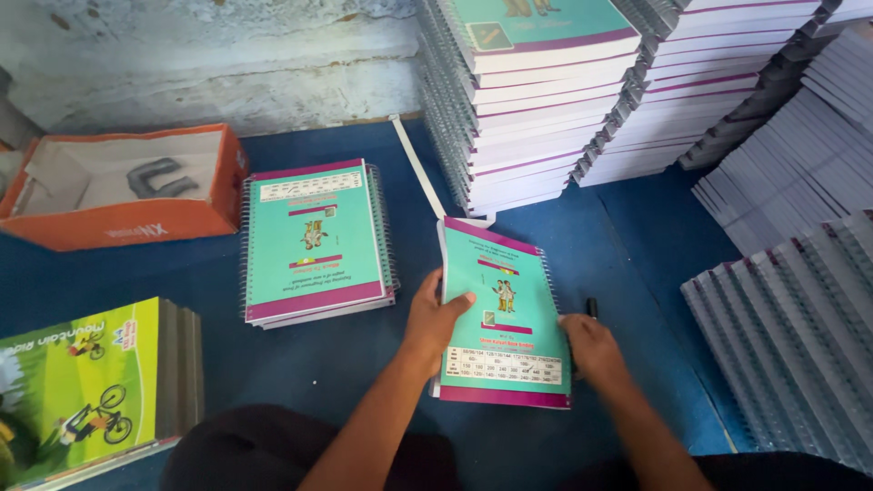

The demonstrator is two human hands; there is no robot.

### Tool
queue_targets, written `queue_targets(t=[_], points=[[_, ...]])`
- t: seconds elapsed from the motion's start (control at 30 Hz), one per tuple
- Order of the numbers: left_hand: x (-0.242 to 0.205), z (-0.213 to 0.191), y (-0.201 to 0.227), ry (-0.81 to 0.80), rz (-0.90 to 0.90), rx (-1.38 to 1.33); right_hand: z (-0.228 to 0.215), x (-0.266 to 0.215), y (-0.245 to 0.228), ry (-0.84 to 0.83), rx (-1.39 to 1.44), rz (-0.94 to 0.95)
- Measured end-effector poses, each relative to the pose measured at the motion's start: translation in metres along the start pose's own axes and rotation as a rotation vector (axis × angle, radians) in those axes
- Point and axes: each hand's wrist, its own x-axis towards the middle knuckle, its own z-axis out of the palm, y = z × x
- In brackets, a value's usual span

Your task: The person sits on the floor and repeatedly picks up spiral-bound notebooks from a stack. They use a black marker to write on the back cover of each notebook, then place it on a separate pile. The process is repeated for several notebooks.

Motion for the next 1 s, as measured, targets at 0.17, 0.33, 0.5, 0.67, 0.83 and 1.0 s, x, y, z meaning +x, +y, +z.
queue_targets(t=[0.17,0.33,0.5,0.67,0.83,1.0], points=[[-0.016,0.004,0.021,0.049,-0.035,0.017,-0.006,-0.015,-0.021,-0.138,0.176,0.119],[-0.026,-0.003,0.047,0.041,-0.009,-0.011,-0.008,-0.036,-0.039,-0.292,0.336,0.179],[-0.03,-0.02,0.08,0.081,-0.046,0.075,0.002,-0.045,-0.058,-0.533,0.424,0.065],[-0.031,-0.041,0.116,0.161,-0.036,0.168,0.023,-0.055,-0.092,-0.608,0.516,-0.011],[-0.019,-0.075,0.155,0.178,0.069,0.28,0.061,-0.057,-0.137,-0.643,0.573,-0.14],[-0.013,-0.119,0.179,0.23,0.212,0.373,0.095,-0.047,-0.19,-0.676,0.455,-0.213]])
